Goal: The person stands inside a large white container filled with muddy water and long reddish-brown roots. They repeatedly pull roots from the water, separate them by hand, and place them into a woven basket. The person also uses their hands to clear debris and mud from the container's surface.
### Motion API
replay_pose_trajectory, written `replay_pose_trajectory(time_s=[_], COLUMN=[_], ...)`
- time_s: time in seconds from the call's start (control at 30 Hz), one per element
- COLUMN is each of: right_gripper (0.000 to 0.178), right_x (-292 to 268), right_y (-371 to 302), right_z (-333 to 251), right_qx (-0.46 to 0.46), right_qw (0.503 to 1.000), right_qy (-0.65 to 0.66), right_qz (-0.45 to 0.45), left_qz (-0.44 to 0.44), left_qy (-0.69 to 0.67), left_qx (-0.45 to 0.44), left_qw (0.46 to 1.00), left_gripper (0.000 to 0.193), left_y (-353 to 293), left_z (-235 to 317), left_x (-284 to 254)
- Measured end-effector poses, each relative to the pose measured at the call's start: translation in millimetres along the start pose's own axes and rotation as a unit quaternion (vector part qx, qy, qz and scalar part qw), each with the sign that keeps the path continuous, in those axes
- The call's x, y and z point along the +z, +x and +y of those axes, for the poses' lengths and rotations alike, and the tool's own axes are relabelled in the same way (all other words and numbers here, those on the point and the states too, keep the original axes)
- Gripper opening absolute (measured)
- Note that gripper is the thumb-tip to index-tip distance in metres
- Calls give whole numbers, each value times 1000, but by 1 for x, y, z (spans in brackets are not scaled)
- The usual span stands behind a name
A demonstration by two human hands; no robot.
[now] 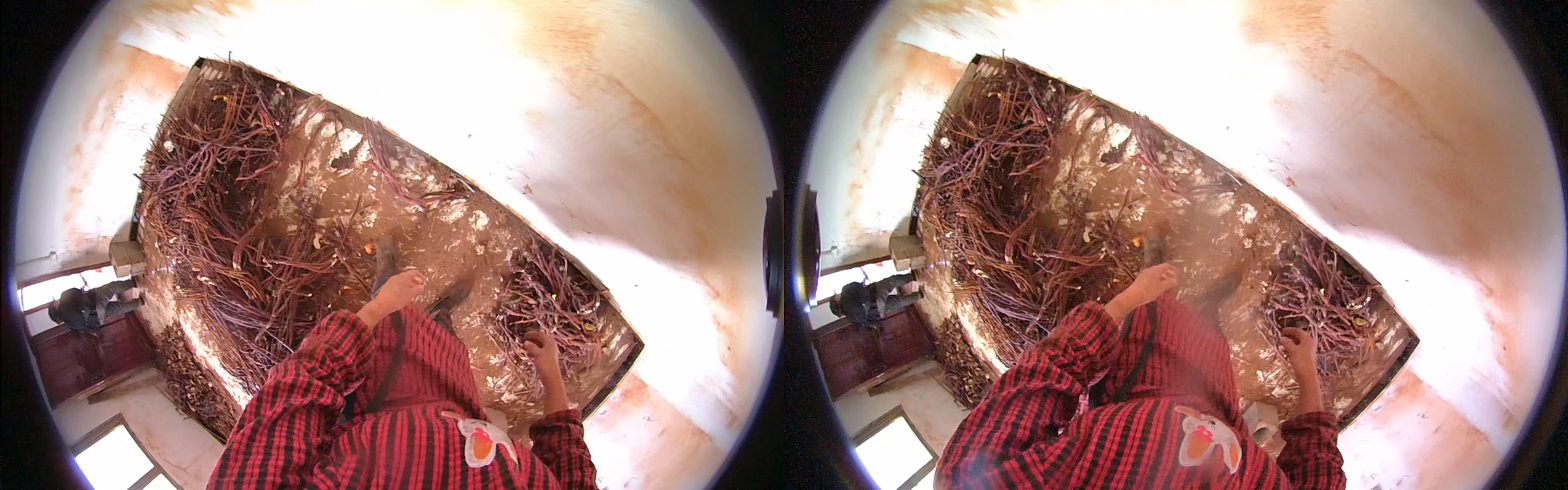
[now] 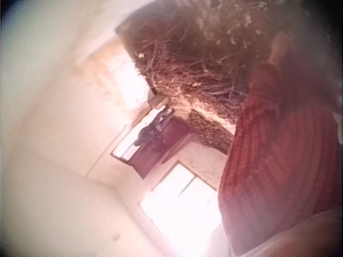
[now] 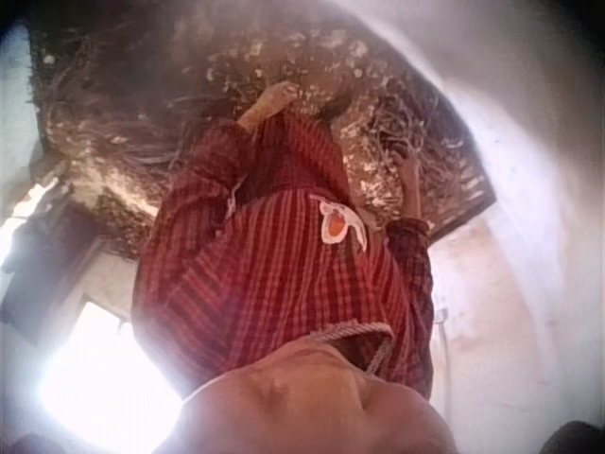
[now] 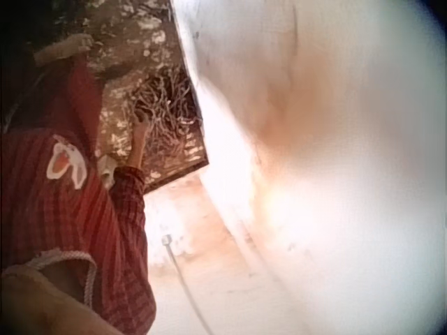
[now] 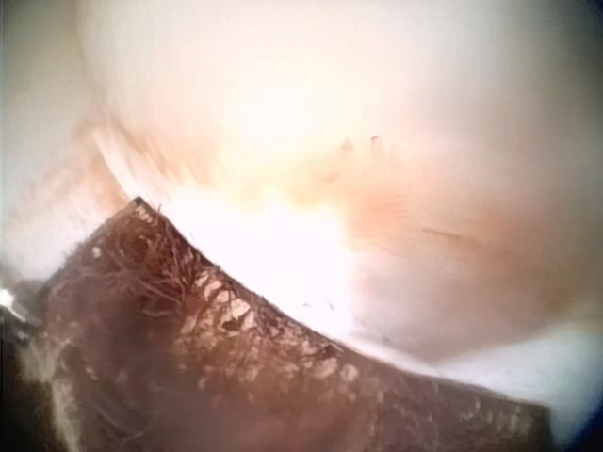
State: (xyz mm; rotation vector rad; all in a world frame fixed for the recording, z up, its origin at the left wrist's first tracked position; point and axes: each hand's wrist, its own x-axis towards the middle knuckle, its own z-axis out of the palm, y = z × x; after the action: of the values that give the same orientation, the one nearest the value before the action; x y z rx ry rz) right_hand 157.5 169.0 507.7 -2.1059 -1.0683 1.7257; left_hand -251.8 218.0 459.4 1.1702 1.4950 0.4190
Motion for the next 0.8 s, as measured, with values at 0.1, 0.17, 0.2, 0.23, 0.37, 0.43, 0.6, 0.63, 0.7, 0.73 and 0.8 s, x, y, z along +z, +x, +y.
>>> replay_pose_trajectory(time_s=[0.1, 0.17, 0.2, 0.23, 0.37, 0.43, 0.6, 0.63, 0.7, 0.73, 0.8], right_gripper=[23, 22, 22, 21, 34, 44, 57, 67, 77, 78, 82], right_x=[24, 45, 64, 89, 151, 221, 348, 350, 396, 416, 443], right_y=[39, 72, 92, 113, 269, 335, 478, 516, 541, 551, 559], right_z=[22, 38, 32, 19, 145, 93, -51, -50, -67, -69, -67], right_qx=[11, 36, 44, 55, 44, -19, -142, -175, -246, -259, -275], right_qw=[997, 991, 989, 985, 977, 980, 907, 886, 841, 825, 807], right_qy=[-67, -120, -132, -147, -198, -179, -393, -431, -481, -501, -522], right_qz=[-21, -49, -57, -65, -60, -83, -58, -8, -25, -25, -22], left_qz=[-38, -67, -62, -58, -47, -8, 81, 47, 91, 102, 120], left_qy=[-2, 11, -22, -29, -143, -229, -373, -457, -453, -477, -526], left_qx=[-36, -81, -53, -54, -77, -142, -297, -335, -279, -301, -338], left_qw=[999, 994, 996, 996, 986, 963, 875, 822, 842, 819, 771], left_gripper=[27, 26, 26, 26, 25, 24, 21, 21, 23, 25, 28], left_y=[31, 53, 65, 75, 119, 115, 132, 164, 173, 173, 170], left_z=[-21, -43, -83, -108, -168, -196, -221, -196, -198, -202, -204], left_x=[16, 31, 47, 55, 95, 89, 84, 61, 41, 36, 27])
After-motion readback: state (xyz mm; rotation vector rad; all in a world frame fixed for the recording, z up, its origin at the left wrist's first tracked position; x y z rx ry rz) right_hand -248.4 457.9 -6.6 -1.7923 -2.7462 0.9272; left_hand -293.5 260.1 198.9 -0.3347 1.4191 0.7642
